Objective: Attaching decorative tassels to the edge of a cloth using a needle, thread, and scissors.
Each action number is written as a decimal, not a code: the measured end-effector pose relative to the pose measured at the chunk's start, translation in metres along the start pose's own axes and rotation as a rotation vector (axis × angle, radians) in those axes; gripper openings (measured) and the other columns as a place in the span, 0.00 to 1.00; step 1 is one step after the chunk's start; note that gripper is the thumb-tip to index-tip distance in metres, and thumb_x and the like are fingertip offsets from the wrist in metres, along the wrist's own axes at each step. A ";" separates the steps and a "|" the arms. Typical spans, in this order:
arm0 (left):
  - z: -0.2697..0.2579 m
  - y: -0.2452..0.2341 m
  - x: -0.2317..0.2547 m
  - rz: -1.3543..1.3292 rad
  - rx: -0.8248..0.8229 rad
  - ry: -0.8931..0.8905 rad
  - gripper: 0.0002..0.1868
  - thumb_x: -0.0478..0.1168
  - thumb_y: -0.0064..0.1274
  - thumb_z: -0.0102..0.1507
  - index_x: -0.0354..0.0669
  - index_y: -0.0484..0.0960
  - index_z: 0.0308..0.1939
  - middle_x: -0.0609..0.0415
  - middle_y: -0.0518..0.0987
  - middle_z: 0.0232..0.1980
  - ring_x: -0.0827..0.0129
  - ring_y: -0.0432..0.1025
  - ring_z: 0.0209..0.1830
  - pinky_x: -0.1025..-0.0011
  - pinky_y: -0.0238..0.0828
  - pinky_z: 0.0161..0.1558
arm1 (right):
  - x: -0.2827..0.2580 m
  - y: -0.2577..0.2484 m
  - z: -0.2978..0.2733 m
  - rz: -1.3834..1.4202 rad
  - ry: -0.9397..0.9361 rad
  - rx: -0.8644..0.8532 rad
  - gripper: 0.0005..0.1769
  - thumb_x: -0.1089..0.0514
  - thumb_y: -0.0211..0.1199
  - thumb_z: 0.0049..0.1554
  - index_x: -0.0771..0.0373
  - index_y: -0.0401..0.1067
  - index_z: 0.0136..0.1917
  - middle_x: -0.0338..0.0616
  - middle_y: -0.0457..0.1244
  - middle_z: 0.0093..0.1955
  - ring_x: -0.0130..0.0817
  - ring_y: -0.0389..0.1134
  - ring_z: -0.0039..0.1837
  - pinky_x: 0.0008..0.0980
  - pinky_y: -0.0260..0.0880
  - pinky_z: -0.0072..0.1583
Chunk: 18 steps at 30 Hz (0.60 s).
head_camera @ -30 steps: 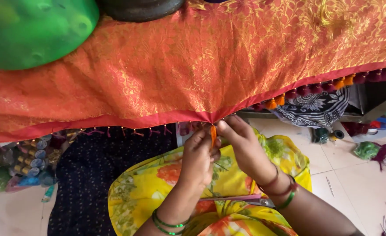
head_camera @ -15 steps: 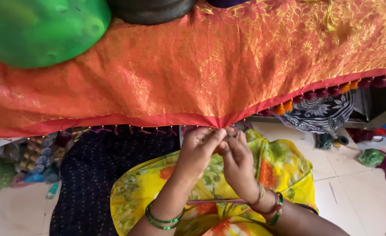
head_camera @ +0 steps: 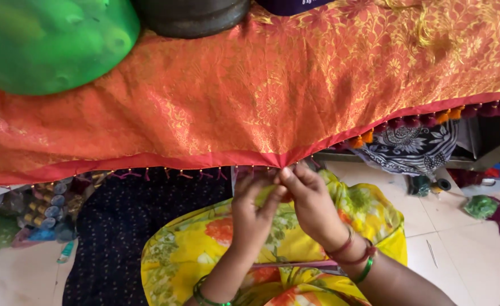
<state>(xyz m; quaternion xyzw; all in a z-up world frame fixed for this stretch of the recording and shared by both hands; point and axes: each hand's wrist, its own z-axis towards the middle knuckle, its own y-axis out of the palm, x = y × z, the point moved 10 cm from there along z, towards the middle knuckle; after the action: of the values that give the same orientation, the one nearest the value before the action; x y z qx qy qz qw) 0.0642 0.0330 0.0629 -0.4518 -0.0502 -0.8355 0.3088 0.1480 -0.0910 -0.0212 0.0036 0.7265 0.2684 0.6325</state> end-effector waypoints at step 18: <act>-0.010 0.061 -0.062 -0.887 -0.372 -0.686 0.11 0.36 0.59 0.69 0.30 0.87 0.50 0.53 0.82 0.38 0.73 0.73 0.37 0.74 0.70 0.42 | -0.018 -0.007 -0.024 -0.404 -0.151 -0.224 0.11 0.58 0.55 0.70 0.68 0.73 0.51 0.41 0.65 0.47 0.30 0.65 0.51 0.27 0.68 0.57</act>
<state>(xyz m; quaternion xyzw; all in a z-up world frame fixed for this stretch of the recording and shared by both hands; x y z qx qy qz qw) 0.1161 0.0093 -0.0040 -0.6787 -0.1841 -0.6856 -0.1883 0.1317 -0.1128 -0.0064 -0.1918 0.6289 0.2142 0.7223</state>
